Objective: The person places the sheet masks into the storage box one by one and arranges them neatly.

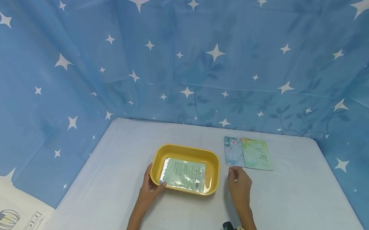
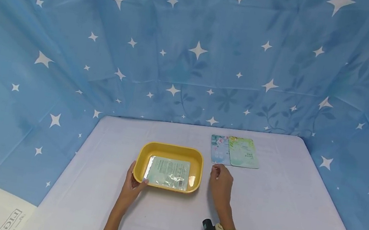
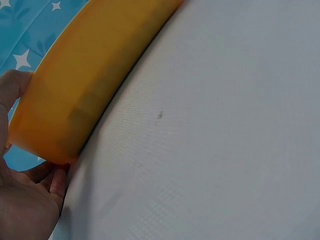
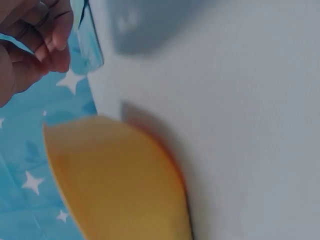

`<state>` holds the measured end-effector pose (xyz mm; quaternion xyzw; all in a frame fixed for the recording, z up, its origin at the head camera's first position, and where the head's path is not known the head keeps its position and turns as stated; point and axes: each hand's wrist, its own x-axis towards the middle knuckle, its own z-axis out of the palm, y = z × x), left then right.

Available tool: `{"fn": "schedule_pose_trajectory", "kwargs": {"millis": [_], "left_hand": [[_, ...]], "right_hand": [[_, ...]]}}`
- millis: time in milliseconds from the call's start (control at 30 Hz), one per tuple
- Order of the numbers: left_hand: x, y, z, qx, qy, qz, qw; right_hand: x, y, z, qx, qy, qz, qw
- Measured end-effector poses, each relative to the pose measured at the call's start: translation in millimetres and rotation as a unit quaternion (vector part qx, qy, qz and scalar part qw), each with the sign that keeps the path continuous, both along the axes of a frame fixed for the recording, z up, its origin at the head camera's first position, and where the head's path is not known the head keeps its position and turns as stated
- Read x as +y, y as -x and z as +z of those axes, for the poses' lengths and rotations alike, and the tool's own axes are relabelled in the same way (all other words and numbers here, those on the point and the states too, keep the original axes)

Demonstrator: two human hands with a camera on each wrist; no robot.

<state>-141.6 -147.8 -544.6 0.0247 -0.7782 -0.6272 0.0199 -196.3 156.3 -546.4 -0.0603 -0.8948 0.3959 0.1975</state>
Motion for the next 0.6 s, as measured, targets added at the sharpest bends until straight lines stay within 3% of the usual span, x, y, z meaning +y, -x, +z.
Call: {"fn": "schedule_pose_trajectory", "kwargs": {"millis": [300, 600], "left_hand": [[-0.2, 0.3, 0.9, -0.006, 0.004, 0.0, 1.0], [0.0, 0.7, 1.5, -0.005, 0.002, -0.003, 1.0]], "right_hand": [[32.5, -9.2, -19.0, -0.118, -0.014, -0.046, 0.992], [51.2, -2.5, -24.4, -0.123, -0.023, -0.062, 0.99]]}}
